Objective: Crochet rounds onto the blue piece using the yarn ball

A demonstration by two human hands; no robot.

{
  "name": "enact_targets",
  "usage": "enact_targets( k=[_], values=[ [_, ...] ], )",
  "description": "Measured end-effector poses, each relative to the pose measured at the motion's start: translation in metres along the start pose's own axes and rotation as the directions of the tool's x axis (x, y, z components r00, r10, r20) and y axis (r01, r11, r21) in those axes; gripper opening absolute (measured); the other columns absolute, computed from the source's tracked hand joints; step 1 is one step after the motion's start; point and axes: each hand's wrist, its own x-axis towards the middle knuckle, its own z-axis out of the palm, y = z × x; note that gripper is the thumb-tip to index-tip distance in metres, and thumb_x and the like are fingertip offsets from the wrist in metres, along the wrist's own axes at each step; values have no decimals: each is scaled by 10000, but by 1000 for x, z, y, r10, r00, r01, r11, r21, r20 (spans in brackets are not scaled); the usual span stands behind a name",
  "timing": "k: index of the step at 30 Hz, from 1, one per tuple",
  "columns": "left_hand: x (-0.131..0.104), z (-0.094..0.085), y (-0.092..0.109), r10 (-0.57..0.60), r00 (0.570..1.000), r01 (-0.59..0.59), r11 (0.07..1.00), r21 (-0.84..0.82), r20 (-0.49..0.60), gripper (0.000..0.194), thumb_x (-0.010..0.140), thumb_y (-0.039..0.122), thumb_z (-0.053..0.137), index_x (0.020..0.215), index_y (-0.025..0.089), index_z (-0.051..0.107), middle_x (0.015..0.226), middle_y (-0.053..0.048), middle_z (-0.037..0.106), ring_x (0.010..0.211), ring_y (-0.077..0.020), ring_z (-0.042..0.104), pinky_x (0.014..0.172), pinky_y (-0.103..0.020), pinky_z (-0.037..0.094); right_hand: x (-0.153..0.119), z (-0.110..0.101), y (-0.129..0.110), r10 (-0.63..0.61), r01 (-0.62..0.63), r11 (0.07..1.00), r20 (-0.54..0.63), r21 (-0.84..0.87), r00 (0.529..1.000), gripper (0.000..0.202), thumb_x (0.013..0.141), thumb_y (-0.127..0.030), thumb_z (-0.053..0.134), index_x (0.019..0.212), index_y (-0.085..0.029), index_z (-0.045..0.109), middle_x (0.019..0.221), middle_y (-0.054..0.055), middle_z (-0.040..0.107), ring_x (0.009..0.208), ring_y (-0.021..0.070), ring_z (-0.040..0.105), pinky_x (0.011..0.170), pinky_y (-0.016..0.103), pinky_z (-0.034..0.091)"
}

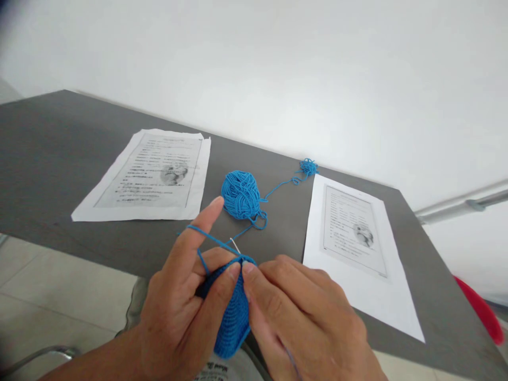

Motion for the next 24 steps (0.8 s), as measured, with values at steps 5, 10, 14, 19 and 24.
enact_targets(
  k=[5, 10, 14, 19, 24],
  values=[
    [6, 3, 5, -232, 970, 242, 901, -360, 73, 819, 955, 230, 743, 1690, 206, 382, 681, 53, 710, 584, -141, 654, 562, -217, 515, -14, 15, 5, 212, -197, 969, -94, 152, 973, 195, 976, -152, 740, 1130, -239, 820, 925, 29, 814, 681, 130, 762, 591, 210, 638],
    [15, 0, 6, -346, 924, 378, 757, -534, 162, 836, 868, 156, 846, 1609, 195, 460, 850, -14, 840, 680, -172, 787, 646, -225, 628, -14, 23, 11, 322, -230, 771, -53, 594, 945, 418, 939, 6, 674, 1225, -268, 810, 786, -8, 769, 549, 115, 704, 440, 208, 574],
    [18, -1, 6, -342, 918, 392, 705, -591, 201, 925, 806, 97, 901, 1613, 172, 455, 817, -41, 866, 678, -177, 799, 656, -221, 639, -18, 29, 5, 329, -230, 827, -110, 512, 938, 358, 946, -48, 704, 1203, -270, 815, 867, 10, 794, 577, 113, 722, 471, 204, 603],
    [21, -4, 4, -345, 911, 401, 616, -678, 225, 957, 808, 148, 949, 1619, 142, 440, 806, -76, 877, 632, -148, 776, 624, -194, 610, -31, 40, -10, 121, -132, 991, -290, -20, 949, 400, 968, -81, 701, 1313, -261, 791, 934, 48, 827, 745, 195, 793, 638, 297, 698],
    [24, -10, 8, -343, 891, 448, 570, -688, 297, 986, 816, 184, 961, 1633, 129, 412, 829, -112, 882, 648, -152, 783, 641, -203, 614, -37, 38, -9, 13, -15, 1000, -212, -8, 977, 589, 1005, -75, 625, 1571, -236, 611, 952, 78, 827, 683, 219, 782, 558, 313, 682]
  ],
)
